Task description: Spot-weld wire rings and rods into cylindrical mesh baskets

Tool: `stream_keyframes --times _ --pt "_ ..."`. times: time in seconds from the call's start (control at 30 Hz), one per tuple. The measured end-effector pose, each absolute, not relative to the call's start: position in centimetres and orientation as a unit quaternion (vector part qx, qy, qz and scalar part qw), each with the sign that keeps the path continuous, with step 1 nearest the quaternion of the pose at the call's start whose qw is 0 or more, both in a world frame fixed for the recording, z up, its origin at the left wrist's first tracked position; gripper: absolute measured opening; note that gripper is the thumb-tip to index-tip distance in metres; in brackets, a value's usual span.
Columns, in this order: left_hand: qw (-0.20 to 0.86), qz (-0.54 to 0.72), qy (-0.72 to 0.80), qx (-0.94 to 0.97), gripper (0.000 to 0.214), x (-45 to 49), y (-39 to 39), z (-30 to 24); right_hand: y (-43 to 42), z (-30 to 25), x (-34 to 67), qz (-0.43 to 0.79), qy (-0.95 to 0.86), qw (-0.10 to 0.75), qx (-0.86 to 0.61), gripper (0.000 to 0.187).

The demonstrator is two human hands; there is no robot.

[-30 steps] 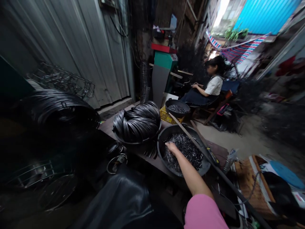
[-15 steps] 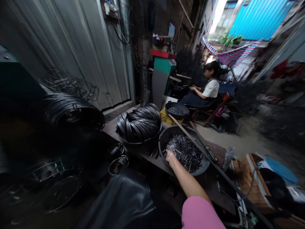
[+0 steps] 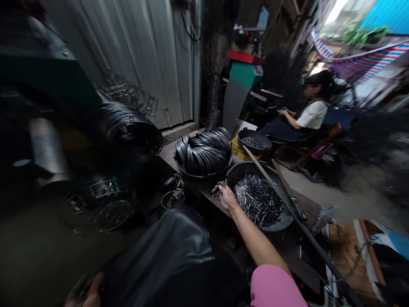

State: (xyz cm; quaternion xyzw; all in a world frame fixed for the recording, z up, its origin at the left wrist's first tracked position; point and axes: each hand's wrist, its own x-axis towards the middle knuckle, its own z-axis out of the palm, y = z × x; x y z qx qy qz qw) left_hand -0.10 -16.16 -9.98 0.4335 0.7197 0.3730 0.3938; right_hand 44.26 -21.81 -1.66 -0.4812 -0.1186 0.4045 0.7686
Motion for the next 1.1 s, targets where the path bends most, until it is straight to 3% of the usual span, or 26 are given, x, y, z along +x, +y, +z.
stream_keyframes --times 0.17,0.4,0.57,0.7,0.87,1.1 --pt "0.402 0.428 0.705 0.398 0.067 0.7 -15.6 -10.0 -19.9 -3.4 37.2 0.469 -0.215 0.69 -0.508 0.009" --pt "0.431 0.469 0.66 0.397 0.06 0.6 -15.8 -11.1 -20.2 -5.5 32.0 0.472 -0.336 0.553 -0.599 0.007" --pt "0.446 0.5 0.641 0.374 0.067 0.8 -13.0 -9.2 -19.3 -5.8 32.4 0.445 -0.256 0.605 -0.609 0.009" --pt "0.389 0.52 0.607 0.458 0.076 0.7 -7.4 -5.0 -17.3 -4.6 33.3 0.533 -0.12 0.678 -0.492 0.017" --pt "0.391 0.511 0.56 0.522 0.09 0.7 -1.4 -2.1 -15.8 -4.3 33.1 0.645 -0.053 0.634 -0.423 0.015" --pt "0.471 0.563 0.471 0.49 0.102 1.7 0.7 -4.6 -15.3 -4.4 32.7 0.683 0.011 0.587 -0.434 0.016"
